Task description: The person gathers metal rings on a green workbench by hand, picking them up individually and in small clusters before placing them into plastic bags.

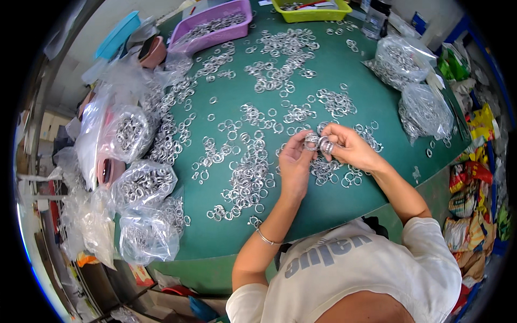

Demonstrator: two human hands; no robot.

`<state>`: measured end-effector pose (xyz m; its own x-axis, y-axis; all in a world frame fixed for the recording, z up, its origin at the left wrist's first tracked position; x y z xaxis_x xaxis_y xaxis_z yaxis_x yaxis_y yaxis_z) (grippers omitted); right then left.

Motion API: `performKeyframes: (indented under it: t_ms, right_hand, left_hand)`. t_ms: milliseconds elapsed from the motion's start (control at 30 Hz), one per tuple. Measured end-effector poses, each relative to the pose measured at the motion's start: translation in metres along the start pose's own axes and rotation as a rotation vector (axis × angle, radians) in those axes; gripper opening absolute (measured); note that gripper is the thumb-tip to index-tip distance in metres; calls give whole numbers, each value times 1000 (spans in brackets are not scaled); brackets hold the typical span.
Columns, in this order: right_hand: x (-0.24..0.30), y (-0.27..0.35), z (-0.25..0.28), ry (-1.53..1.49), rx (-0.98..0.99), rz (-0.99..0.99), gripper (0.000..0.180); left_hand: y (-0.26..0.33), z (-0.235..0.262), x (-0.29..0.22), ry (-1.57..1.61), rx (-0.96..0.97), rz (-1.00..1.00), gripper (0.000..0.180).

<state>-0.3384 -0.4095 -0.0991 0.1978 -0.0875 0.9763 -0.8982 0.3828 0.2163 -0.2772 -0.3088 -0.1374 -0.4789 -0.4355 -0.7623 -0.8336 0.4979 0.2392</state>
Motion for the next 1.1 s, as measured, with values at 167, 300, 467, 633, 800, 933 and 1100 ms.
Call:
performKeyframes:
  t_ms: [167,300,467,633,800,933,1100]
  right_hand:
    - [-8,5,-7,-181,-39,-180,12]
    - [2,-6,5,74,-48,-37,7]
    - [64,-14,-44,840,299,398,8]
    - [117,-65,-145,857,601,606,9]
    - [170,-159,-289,694,471,893,18]
    - [182,-217,-352,665,162,816,23]
    - [192,-208,-363,868,-127,937,28]
  left_hand:
    - [0,7,8,-126,-92,-31,22]
    - [-2,15,14,-65,-214,-7,20]
    - [-1,21,11,-44,-365,-90,23]
    - [-6,30,19,-51,-472,-123,25]
    - [-4,25,22,-85,-468,-107,25]
    - [-8,26,31,-154,-464,-126,26]
    - [-7,22,34,-16,-428,-150,27]
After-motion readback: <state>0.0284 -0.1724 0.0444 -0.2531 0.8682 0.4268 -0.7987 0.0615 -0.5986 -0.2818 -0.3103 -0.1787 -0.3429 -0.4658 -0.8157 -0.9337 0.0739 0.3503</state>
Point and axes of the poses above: each hand's wrist, its own y-axis away from the middle knuckle, its own z-axis out of the back of the hand, x = y × z, the point moved 6 cm from there along -y, towards the middle knuckle, and after that the axes turned 15 degrees about -x, right-handed, at the moved point
